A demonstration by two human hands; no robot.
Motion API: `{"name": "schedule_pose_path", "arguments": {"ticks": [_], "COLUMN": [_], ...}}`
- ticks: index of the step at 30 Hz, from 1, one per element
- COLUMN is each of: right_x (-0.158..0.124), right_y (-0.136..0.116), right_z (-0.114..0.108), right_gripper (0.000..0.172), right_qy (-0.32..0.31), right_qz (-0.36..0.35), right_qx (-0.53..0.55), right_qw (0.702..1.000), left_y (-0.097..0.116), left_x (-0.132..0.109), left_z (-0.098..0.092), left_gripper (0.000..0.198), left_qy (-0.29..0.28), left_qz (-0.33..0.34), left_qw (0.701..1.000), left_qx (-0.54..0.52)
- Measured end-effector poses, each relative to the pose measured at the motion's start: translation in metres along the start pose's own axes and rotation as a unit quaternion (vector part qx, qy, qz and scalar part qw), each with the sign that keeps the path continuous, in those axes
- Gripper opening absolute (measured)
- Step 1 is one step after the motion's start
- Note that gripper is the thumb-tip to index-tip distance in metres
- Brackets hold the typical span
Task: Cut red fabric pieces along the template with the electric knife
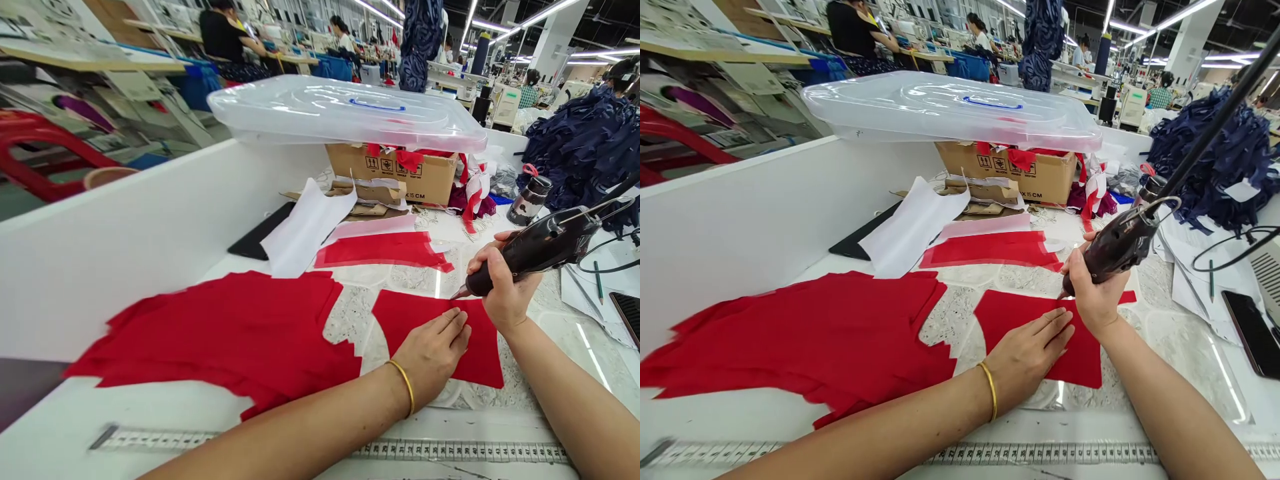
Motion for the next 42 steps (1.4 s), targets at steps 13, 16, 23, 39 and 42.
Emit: {"name": "schedule_pose_path", "arguments": {"ticks": [13, 16, 23, 39, 42], "right_x": [0.0, 0.001, 0.001, 0.001, 0.002], "right_y": [-0.012, -0.013, -0.015, -0.018, -0.017], "right_z": [-0.012, -0.021, -0.038, -0.055, -0.065], "right_gripper": [0.031, 0.031, 0.028, 0.03, 0.032], "right_qy": [0.015, 0.021, 0.026, 0.072, 0.095], "right_qz": [-0.012, -0.014, -0.033, -0.046, -0.041], "right_qx": [-0.036, -0.044, -0.062, -0.06, -0.064], "right_qw": [0.999, 0.999, 0.997, 0.995, 0.993], "left_y": [0.0, 0.0, -0.001, -0.001, 0.001], "left_x": [-0.001, -0.001, -0.002, 0.0, -0.001], "left_z": [0.002, 0.0, 0.005, -0.003, -0.004], "left_gripper": [0.035, 0.035, 0.04, 0.036, 0.036], "left_qy": [-0.022, -0.017, -0.059, -0.016, -0.007], "left_qz": [0.024, 0.032, 0.029, 0.038, 0.05], "left_qw": [0.999, 0.999, 0.997, 0.999, 0.998], "left_qx": [-0.011, -0.018, -0.028, -0.016, -0.027]}}
Point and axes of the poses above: each hand's wrist, its own x-axis towards the middle knuckle, its own z-axis out of the palm, y = z × x, the point moved 7 cm from there along x, towards the middle knuckle, and after that the axes turned 11 degrees about -y, right-handed, at the moved point
